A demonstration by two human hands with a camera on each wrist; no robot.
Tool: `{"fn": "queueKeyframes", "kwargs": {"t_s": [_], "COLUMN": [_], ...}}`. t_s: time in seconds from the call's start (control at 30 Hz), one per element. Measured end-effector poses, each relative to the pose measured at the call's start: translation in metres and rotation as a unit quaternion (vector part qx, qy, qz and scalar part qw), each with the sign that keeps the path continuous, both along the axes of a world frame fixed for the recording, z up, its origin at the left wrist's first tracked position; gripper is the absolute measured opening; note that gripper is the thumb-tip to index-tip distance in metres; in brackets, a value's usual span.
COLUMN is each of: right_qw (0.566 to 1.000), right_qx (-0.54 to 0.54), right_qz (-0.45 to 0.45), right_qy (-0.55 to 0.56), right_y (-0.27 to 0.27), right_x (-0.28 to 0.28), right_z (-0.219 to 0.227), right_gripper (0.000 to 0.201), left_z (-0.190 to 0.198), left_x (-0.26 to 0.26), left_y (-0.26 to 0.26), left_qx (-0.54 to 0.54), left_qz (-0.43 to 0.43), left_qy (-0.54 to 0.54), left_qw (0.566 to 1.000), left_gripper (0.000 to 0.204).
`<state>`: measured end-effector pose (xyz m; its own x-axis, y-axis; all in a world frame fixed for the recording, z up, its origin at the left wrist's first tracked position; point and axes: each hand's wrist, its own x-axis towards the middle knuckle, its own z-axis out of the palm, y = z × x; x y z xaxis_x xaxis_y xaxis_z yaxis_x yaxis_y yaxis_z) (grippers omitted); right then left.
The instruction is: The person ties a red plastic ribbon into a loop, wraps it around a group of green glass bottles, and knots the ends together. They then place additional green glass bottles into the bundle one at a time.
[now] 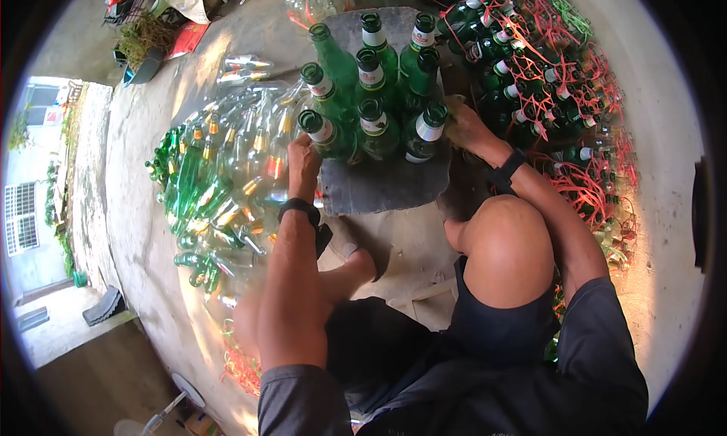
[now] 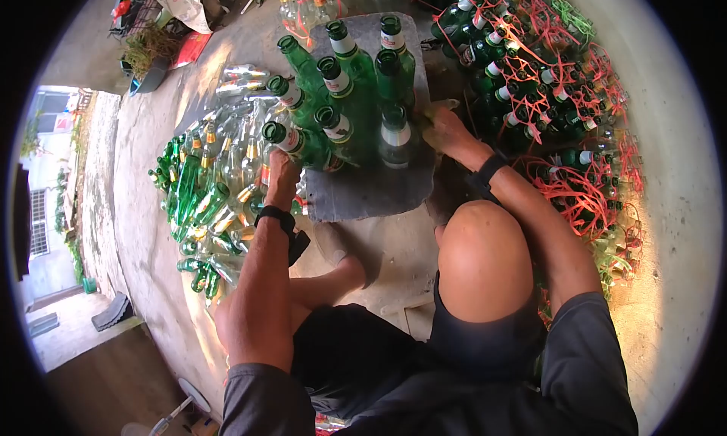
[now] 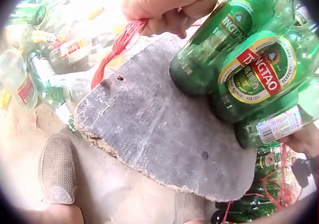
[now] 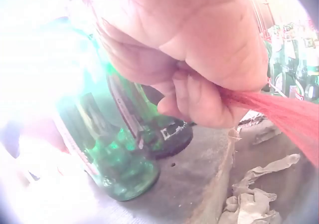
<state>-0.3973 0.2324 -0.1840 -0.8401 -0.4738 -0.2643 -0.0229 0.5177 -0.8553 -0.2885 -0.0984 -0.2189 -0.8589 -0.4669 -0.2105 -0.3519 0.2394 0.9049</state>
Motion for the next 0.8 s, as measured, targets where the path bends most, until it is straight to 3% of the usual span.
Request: {"fn": "queueKeyframes", "kwargs": {"t_s": [0.03, 0.1, 0.2, 0.33, 0.4, 0.43, 0.5, 0.63, 0.7, 0.8], "right_qw": [1.000, 0.987, 0.982, 0.987, 0.993, 0.993, 0.988, 0.985, 0.976, 0.977], "right_qx": [0.000, 0.005, 0.019, 0.023, 0.046, 0.045, -0.091, -0.079, 0.020, 0.098], "right_qz": [0.002, 0.049, 0.080, 0.095, 0.100, 0.102, 0.105, 0.109, 0.096, 0.080], "right_qy": [0.000, 0.150, 0.172, 0.128, 0.031, 0.033, 0.065, 0.109, 0.194, 0.172], "right_y": [0.001, 0.007, 0.012, 0.014, 0.016, 0.016, 0.014, 0.010, 0.004, 0.000], "right_x": [0.002, 0.003, 0.011, 0.031, 0.036, 0.039, 0.046, 0.049, 0.055, 0.061], "right_z": [-0.003, -0.018, -0.021, 0.003, 0.010, 0.006, -0.011, -0.023, -0.022, -0.009], "right_gripper": [0.023, 0.023, 0.022, 0.024, 0.032, 0.032, 0.043, 0.047, 0.046, 0.045], "left_z": [-0.009, -0.026, -0.024, -0.004, 0.000, 0.001, -0.001, 0.006, 0.016, 0.029], "left_x": [0.000, 0.001, 0.007, 0.011, 0.015, 0.015, 0.020, 0.031, 0.036, 0.037], "left_y": [-0.004, -0.012, -0.012, -0.006, 0.000, 0.003, 0.011, 0.034, 0.045, 0.050], "left_qx": [-0.018, -0.055, -0.138, -0.230, -0.238, -0.245, -0.234, -0.297, -0.347, -0.349], "left_qz": [0.004, 0.011, -0.015, -0.048, -0.039, -0.034, -0.028, -0.040, -0.047, -0.062], "left_qy": [-0.010, -0.031, -0.064, -0.035, -0.048, -0.061, -0.054, -0.054, -0.098, -0.141], "left_qw": [1.000, 0.998, 0.988, 0.972, 0.969, 0.967, 0.970, 0.953, 0.932, 0.924], "left_gripper": [0.025, 0.028, 0.028, 0.028, 0.028, 0.029, 0.028, 0.024, 0.022, 0.024]}}
